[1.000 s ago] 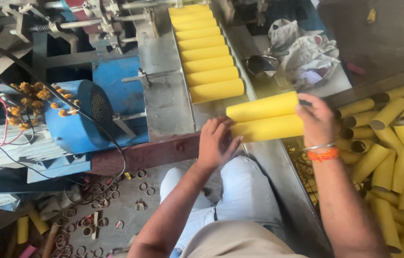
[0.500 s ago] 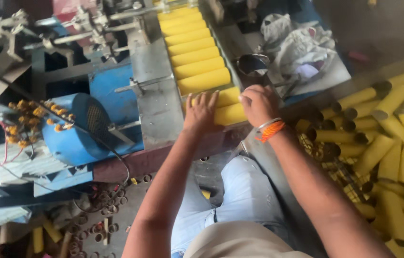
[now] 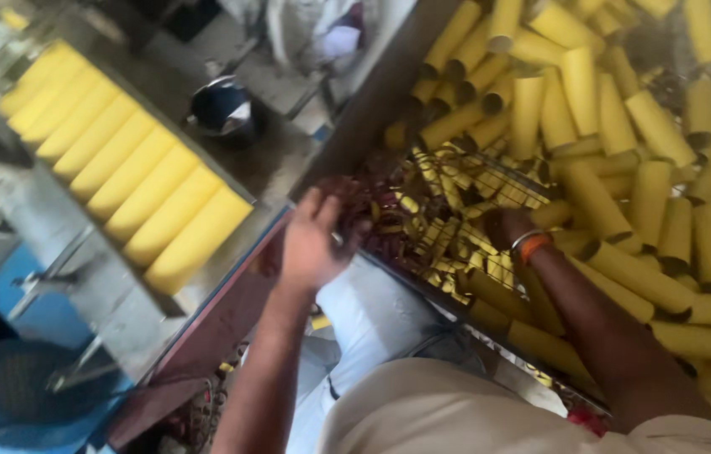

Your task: The person repeatedly picks up yellow cylindrical objects from a metal bin and places them onto a conveyor belt. The person handles the cylinders one at a time, moving them from a pile into a linear arrangement on the belt.

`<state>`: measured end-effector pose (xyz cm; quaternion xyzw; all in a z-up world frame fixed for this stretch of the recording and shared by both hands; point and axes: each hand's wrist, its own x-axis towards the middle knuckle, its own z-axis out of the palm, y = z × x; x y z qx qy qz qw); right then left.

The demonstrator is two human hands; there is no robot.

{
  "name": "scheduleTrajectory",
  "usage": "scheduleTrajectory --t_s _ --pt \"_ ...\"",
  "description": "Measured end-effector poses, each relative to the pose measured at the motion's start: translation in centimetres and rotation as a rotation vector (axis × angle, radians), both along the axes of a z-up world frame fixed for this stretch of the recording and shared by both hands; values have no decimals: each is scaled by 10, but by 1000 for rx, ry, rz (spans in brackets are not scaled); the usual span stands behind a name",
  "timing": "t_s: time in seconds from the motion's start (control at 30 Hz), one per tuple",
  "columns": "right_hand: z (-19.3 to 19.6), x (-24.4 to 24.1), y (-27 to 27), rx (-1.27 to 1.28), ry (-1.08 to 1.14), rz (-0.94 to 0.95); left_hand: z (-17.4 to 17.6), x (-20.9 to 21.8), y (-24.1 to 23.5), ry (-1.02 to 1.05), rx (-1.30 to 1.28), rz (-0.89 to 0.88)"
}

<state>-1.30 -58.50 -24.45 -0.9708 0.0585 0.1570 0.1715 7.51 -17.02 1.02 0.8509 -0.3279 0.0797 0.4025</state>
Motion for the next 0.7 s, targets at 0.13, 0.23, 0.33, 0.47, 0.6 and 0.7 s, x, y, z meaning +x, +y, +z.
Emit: scheduleTrajectory --t_s 0.13,0.23,0.33,0.47,0.6,0.7 --pt "-24 -19 11 110 -88 77 5 4 -60 243 132 -99" --pt "-9 18 24 104 190 -221 5 6 -81 372 306 -9" --pt "-1 80 21 -157 -143 -225 2 3 -86 310 367 66" --pt "-23 144 -6 -460 -322 -219 -8 -1 -83 224 333 163" --pt "-38 167 -35 -549 -370 -67 -14 -2 -82 150 229 177" --pt "-30 173 -30 -484 -380 60 -13 -2 -81 199 260 176"
